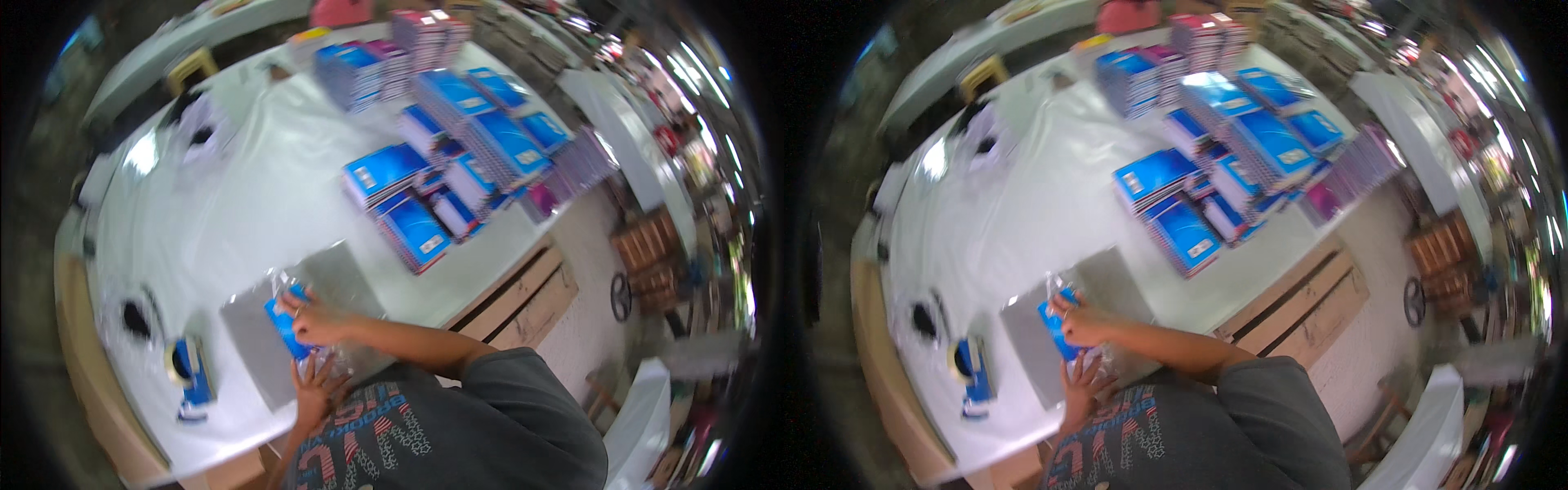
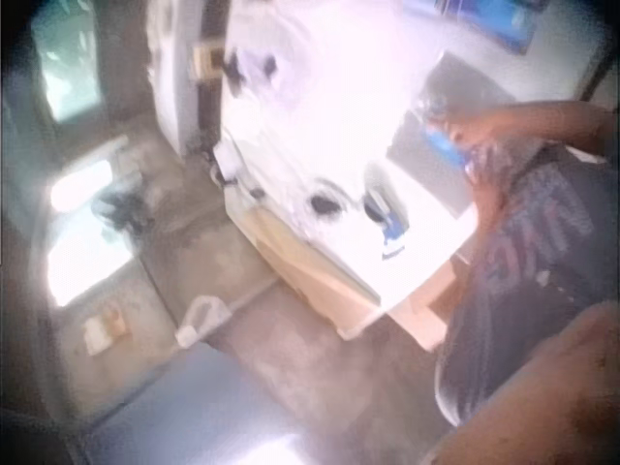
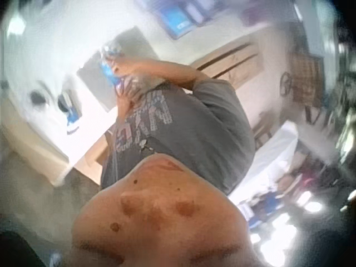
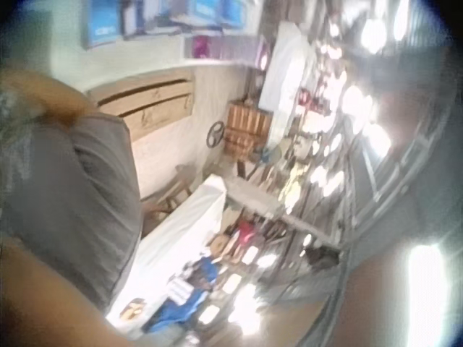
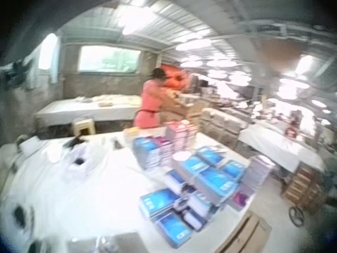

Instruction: The person places stacks of notebooks into plastic sleeves, folds the plastic over the edges, and secures them with adhesive tape.

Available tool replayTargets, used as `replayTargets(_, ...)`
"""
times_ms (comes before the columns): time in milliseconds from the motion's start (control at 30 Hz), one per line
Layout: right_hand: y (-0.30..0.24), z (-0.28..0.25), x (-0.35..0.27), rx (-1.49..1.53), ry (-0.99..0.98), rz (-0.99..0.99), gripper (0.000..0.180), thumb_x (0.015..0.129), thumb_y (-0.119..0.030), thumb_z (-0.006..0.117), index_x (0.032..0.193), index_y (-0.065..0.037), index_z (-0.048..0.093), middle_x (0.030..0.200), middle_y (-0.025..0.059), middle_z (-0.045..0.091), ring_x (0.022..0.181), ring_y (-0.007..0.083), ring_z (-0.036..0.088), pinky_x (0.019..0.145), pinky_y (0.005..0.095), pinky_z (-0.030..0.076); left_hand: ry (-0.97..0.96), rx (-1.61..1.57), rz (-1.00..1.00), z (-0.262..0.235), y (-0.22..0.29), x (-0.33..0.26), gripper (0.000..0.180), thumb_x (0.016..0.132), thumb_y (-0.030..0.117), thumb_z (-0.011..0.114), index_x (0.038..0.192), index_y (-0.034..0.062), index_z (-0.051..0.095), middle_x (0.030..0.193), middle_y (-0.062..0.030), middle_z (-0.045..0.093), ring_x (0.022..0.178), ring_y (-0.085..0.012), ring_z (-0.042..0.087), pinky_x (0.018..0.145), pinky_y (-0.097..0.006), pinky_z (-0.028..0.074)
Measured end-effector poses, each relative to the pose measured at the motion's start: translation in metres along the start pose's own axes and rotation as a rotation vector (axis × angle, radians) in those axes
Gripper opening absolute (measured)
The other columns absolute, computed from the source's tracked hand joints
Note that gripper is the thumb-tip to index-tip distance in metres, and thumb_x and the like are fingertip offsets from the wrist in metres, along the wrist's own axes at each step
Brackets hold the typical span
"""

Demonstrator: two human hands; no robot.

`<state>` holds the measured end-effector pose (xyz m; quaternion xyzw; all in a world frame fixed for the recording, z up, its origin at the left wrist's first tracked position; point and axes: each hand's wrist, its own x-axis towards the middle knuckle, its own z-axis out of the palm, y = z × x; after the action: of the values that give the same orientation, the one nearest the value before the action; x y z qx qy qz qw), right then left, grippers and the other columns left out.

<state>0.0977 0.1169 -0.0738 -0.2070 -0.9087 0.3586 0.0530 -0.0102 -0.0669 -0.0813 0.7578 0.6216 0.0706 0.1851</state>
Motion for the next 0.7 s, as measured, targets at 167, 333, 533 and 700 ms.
replayTargets(167,-0.011,-0.023,-0.009,0.010,-0.058,0.074,0.021,0.075,-0.029,0.058,0.070,-0.012,0.070,0.147,0.0186,0.026,0.139,0.0349,0.017,0.109,0.0571,0.008,0.956,0.073,-0.604,-0.074,-0.066,-0.041,0.069,0.075,0.010,0.070,0.134,-0.0017,0.036,0.135,-0.0224,0.042,0.126,-0.0383,0.036,0.106,-0.046,0.024)
replayTargets(333,-0.020,-0.030,-0.003,-0.013,-0.163,0.079,0.015,0.071,-0.017,0.065,0.085,-0.015,0.069,0.148,0.0180,0.023,0.139,0.0332,0.017,0.112,0.0523,0.007,0.850,-0.367,-1.061,-0.017,-0.185,-0.124,0.086,0.066,0.025,0.082,0.133,-0.0048,0.037,0.116,-0.0213,0.055,0.105,-0.0285,0.054,0.089,-0.037,0.044)
replayTargets(533,-0.018,-0.030,-0.005,-0.018,-0.063,0.157,0.070,0.069,-0.017,0.072,0.129,-0.016,0.035,0.147,0.0141,0.028,0.140,0.0266,0.018,0.112,0.0517,0.009,0.921,-0.291,-1.240,-0.030,-0.143,-0.061,0.071,0.073,0.037,0.075,0.123,-0.0025,0.044,0.110,-0.0206,0.056,0.094,-0.0322,0.058,0.084,-0.040,0.045)
replayTargets(700,-0.027,-0.041,0.000,-0.061,-0.107,0.188,0.077,0.066,-0.020,0.075,0.131,-0.014,0.034,0.146,0.0109,0.031,0.138,0.0250,0.023,0.112,0.0513,0.010,1.016,-0.745,-1.074,-0.067,-0.155,-0.068,0.063,0.091,0.053,0.044,0.105,-0.0061,0.058,0.087,-0.0169,0.062,0.078,-0.0243,0.058,0.070,-0.034,0.046)
